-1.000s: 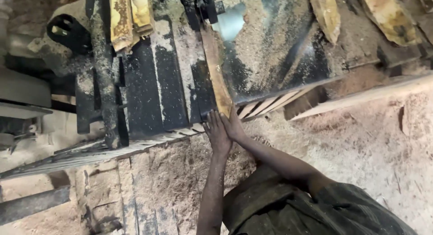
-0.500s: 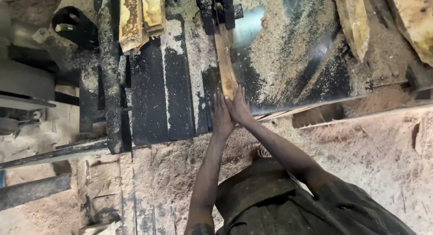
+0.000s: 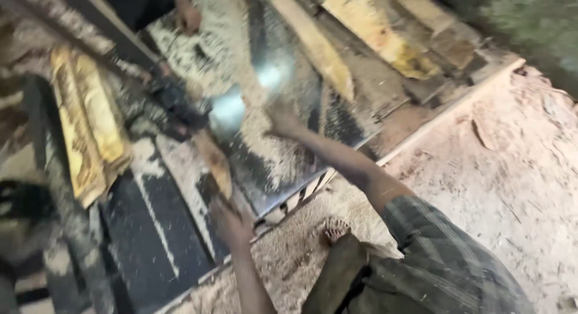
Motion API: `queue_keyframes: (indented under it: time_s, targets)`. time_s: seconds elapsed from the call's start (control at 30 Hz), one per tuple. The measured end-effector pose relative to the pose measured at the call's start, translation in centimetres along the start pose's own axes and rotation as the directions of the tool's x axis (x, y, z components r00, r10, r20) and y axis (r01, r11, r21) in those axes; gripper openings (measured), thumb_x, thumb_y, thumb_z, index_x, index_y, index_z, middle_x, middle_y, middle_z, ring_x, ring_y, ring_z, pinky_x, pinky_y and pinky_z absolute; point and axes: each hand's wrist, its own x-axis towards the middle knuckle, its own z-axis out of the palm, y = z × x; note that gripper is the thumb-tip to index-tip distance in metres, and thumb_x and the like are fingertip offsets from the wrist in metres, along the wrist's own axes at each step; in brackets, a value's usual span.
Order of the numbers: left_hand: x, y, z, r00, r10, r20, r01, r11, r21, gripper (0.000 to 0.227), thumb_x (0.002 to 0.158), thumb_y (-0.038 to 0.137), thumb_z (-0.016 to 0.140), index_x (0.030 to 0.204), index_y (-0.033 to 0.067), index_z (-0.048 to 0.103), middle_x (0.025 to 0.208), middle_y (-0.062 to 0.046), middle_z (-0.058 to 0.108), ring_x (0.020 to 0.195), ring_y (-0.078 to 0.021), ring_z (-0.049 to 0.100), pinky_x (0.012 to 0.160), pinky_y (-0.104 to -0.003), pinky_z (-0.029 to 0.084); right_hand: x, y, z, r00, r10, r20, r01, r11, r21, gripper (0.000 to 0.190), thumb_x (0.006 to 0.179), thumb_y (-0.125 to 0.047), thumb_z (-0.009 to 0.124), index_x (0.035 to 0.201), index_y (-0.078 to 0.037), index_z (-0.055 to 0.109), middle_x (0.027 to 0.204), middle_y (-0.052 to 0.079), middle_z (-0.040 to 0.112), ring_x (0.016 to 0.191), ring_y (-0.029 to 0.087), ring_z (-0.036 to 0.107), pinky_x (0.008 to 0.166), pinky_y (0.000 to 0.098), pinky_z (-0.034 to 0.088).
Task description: The person cuts pieces of wood using a saw, pushing each plank through the blade by hand, turning it over, and running it through the machine again.
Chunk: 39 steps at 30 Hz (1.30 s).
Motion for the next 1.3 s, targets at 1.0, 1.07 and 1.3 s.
queue_keyframes:
  time_s: [1.0,1.07,1.3]
  targets:
    - [-39.8,11.3,2.9,0.433,-0.075,0.898,0.747,-0.527,-0.404,0.083,0.1,0.078,0.043,0.141,0.0066,0.052,0.112,-0.01,0.061,0.089,-0.0229,0.067,0.072,-0.037,0.058,-51.4,-8.3,0.6,0.941,0.13,0.312,-0.316,0.665,0.677,0.113,0.074,-0.053,0.079,0.162,-0.009,0.023,0.14,0.025,0.057,0.127,0.039,0.06,0.108,0.0485,0.05]
    - [-41.6,10.9,2.0,0.455,-0.002,0.891,0.707,-0.607,-0.362,0.084,0.095,0.083,0.042,0.135,0.0099,0.056,0.102,-0.007,0.062,0.072,-0.0207,0.066,0.057,-0.036,0.057,-51.5,-11.1,1.4,0.958,-0.129,0.257,-0.097,0.697,0.711,0.123,0.073,-0.047,0.081,0.164,-0.005,0.01,0.157,0.027,0.038,0.139,0.042,0.048,0.115,0.0512,0.043]
    - [-42.3,6.9,-0.6,0.392,-0.271,0.879,0.675,-0.564,-0.475,0.071,0.097,0.071,0.037,0.138,0.0161,0.056,0.112,-0.002,0.067,0.088,-0.0164,0.068,0.071,-0.035,0.056,-51.0,-18.1,6.5,0.969,-0.199,0.149,0.025,0.673,0.739,0.139,0.082,-0.065,0.074,0.163,0.002,-0.018,0.171,0.033,-0.007,0.158,0.051,0.001,0.126,0.0624,0.018]
